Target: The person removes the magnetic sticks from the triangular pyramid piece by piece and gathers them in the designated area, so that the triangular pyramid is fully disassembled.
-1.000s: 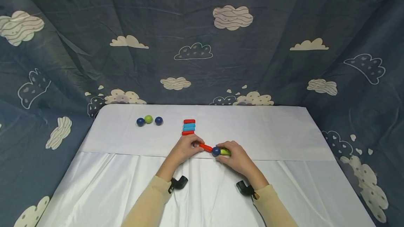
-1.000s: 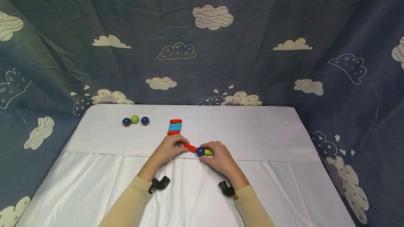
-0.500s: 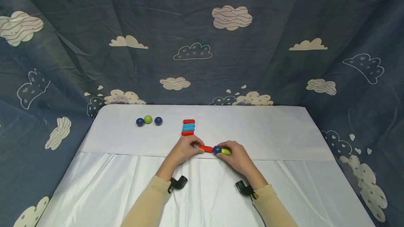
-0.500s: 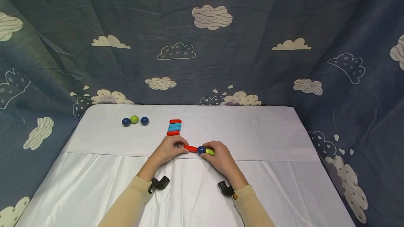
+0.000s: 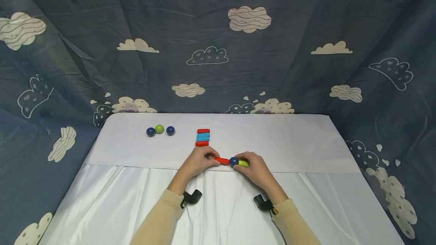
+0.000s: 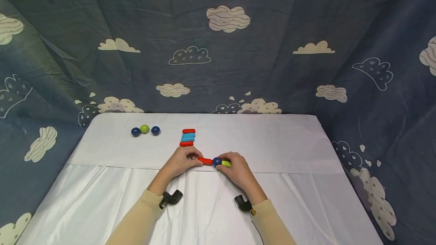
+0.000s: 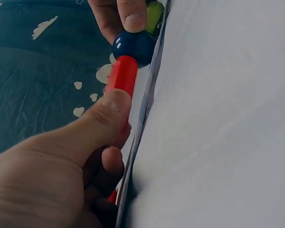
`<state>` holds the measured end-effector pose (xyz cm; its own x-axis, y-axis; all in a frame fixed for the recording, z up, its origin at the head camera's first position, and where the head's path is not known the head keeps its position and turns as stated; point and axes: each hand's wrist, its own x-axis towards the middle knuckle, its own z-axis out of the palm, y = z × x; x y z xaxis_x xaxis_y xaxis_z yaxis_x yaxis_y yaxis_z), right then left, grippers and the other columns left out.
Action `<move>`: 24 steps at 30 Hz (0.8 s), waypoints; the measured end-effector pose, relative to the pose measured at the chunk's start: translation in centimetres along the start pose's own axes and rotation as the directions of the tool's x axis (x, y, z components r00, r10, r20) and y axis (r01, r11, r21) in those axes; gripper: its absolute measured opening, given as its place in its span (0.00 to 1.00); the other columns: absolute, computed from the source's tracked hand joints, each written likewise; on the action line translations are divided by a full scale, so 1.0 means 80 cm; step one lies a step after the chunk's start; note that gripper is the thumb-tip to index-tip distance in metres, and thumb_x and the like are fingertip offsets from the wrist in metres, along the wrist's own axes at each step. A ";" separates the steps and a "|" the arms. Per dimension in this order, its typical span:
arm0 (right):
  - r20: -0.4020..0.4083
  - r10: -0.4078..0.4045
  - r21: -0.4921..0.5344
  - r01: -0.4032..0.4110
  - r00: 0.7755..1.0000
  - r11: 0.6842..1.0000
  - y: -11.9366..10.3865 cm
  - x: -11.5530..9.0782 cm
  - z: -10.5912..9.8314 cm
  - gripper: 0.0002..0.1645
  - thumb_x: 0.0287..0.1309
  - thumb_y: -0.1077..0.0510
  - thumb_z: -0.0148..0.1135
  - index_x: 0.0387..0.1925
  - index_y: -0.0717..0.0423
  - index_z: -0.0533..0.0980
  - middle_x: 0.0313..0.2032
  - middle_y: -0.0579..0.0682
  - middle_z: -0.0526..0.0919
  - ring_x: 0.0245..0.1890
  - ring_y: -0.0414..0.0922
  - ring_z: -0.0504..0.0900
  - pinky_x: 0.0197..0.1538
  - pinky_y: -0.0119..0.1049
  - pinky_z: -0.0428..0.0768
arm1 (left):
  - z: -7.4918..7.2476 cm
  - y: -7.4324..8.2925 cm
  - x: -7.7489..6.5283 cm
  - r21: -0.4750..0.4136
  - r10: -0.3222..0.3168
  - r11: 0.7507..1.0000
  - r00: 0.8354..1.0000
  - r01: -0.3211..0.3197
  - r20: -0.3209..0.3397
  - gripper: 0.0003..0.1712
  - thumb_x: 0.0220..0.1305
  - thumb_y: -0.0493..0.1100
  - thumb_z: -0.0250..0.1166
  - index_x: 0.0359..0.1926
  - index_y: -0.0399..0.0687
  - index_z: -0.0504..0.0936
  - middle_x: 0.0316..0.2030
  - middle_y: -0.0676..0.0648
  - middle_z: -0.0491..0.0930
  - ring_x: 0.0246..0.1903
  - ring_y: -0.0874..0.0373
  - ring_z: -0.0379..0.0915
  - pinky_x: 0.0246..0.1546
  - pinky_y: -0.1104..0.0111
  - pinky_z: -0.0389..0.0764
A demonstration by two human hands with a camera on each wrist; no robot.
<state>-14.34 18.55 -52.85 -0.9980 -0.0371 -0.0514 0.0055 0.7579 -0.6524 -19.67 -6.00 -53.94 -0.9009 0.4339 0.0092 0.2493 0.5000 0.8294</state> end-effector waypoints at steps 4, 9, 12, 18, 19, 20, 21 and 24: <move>-0.034 0.011 -0.007 -0.012 0.999 1.000 0.006 0.001 -0.001 0.25 0.64 0.52 0.76 0.60 0.55 0.83 0.59 0.57 0.86 0.62 0.56 0.83 0.69 0.54 0.80 | -0.001 -0.002 -0.001 -0.013 -0.013 1.000 1.000 0.013 -0.014 0.08 0.62 0.46 0.80 0.42 0.58 0.91 0.33 0.55 0.82 0.35 0.59 0.76 0.38 0.70 0.77; -0.035 0.008 0.001 -0.008 0.999 1.000 0.009 0.001 -0.002 0.26 0.64 0.52 0.76 0.61 0.56 0.82 0.59 0.58 0.86 0.62 0.56 0.83 0.69 0.55 0.80 | -0.001 -0.003 0.000 -0.015 -0.011 1.000 0.999 0.010 -0.032 0.09 0.60 0.47 0.80 0.41 0.57 0.91 0.32 0.55 0.83 0.34 0.60 0.76 0.39 0.69 0.78; -0.035 0.011 0.006 -0.011 0.999 1.000 0.009 0.001 -0.002 0.26 0.64 0.52 0.76 0.61 0.56 0.82 0.59 0.57 0.86 0.62 0.56 0.83 0.69 0.54 0.80 | -0.002 -0.002 0.000 -0.030 -0.027 0.999 0.998 0.026 -0.049 0.10 0.59 0.49 0.81 0.40 0.58 0.92 0.32 0.55 0.84 0.34 0.59 0.77 0.39 0.68 0.79; -0.041 0.005 0.006 -0.005 0.999 1.000 0.008 0.001 -0.002 0.26 0.64 0.52 0.76 0.60 0.56 0.82 0.59 0.57 0.86 0.62 0.56 0.83 0.68 0.54 0.80 | -0.010 0.000 -0.003 -0.062 -0.058 0.997 0.992 0.052 -0.107 0.10 0.57 0.52 0.83 0.39 0.61 0.92 0.31 0.56 0.85 0.33 0.59 0.77 0.39 0.67 0.79; -0.041 0.003 0.005 -0.003 0.999 1.000 0.007 0.001 -0.002 0.26 0.64 0.52 0.76 0.60 0.56 0.82 0.59 0.57 0.86 0.62 0.56 0.83 0.68 0.54 0.80 | -0.013 -0.001 -0.003 -0.065 -0.062 0.996 0.990 0.054 -0.124 0.10 0.56 0.52 0.83 0.38 0.60 0.92 0.30 0.56 0.85 0.33 0.59 0.77 0.38 0.68 0.79; -0.042 0.003 0.006 -0.003 0.999 1.000 0.007 0.001 -0.003 0.26 0.65 0.52 0.75 0.61 0.56 0.82 0.59 0.57 0.86 0.62 0.56 0.83 0.68 0.54 0.80 | -0.015 -0.001 -0.004 -0.066 -0.062 0.996 0.988 0.053 -0.143 0.10 0.56 0.52 0.83 0.38 0.60 0.92 0.30 0.56 0.85 0.32 0.59 0.77 0.38 0.68 0.78; -0.042 0.003 0.006 -0.003 0.999 1.000 0.007 0.001 -0.003 0.26 0.65 0.52 0.75 0.61 0.56 0.82 0.59 0.57 0.86 0.62 0.56 0.83 0.68 0.54 0.80 | -0.018 -0.002 -0.005 -0.075 -0.067 0.996 0.985 0.056 -0.160 0.10 0.55 0.52 0.83 0.38 0.61 0.92 0.31 0.56 0.86 0.32 0.58 0.77 0.37 0.68 0.78; -0.038 0.008 0.009 -0.008 0.999 1.000 0.006 0.000 -0.004 0.26 0.65 0.52 0.75 0.61 0.56 0.82 0.59 0.57 0.86 0.62 0.56 0.83 0.68 0.54 0.81 | -0.029 -0.008 -0.006 -0.085 -0.067 0.995 0.978 0.051 -0.200 0.10 0.55 0.52 0.84 0.38 0.61 0.92 0.33 0.55 0.87 0.34 0.57 0.77 0.37 0.68 0.78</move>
<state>-14.36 19.07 -52.92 -0.9996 -0.0060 -0.0275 0.0136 0.7526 -0.6584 -20.19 -8.26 -53.17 -0.9684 0.2408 0.0652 0.1721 0.4560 0.8732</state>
